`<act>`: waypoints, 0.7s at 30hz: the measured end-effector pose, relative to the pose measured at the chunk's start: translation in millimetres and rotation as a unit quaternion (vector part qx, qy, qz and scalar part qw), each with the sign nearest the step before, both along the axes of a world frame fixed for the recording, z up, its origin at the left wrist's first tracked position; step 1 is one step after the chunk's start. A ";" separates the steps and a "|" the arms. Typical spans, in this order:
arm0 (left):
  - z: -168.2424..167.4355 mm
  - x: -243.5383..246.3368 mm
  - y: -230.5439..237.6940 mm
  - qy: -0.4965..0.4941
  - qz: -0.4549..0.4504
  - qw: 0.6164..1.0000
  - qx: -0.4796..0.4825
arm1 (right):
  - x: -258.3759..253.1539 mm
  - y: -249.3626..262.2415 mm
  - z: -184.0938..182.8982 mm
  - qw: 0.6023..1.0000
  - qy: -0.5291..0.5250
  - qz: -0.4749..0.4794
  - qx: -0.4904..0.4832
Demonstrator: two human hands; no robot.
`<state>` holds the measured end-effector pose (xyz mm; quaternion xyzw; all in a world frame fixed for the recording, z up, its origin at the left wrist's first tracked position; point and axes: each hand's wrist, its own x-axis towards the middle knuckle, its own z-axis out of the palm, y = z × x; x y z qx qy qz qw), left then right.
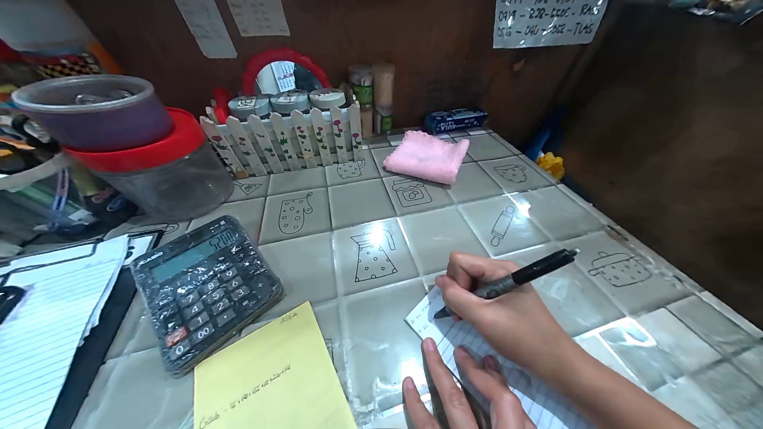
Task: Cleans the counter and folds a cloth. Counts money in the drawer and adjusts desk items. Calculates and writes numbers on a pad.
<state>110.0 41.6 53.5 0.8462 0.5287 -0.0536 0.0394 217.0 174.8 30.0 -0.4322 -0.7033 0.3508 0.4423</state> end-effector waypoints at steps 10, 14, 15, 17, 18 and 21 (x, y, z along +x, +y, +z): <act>0.9 0.2 0.5 -0.002 -0.001 1.000 -0.005 | 0.1 0.3 -0.8 1.000 0.004 -0.002 0.013; -0.2 0.4 0.5 0.003 -0.003 1.000 0.002 | -0.4 0.1 0.1 1.000 0.003 -0.005 0.006; 0.1 0.5 0.6 0.005 -0.002 1.000 -0.002 | -0.1 0.4 0.0 1.000 0.009 -0.004 0.003; 1.0 0.5 1.3 0.003 -0.001 1.000 -0.008 | 1.3 0.8 0.5 1.000 0.022 -0.012 0.000; 1.2 0.3 1.5 -0.001 0.001 1.000 -0.011 | 2.4 1.3 0.6 1.000 0.021 -0.017 0.004; 0.6 -0.2 0.7 -0.002 0.002 1.000 -0.011 | 4.1 2.1 0.2 1.000 0.018 -0.015 0.010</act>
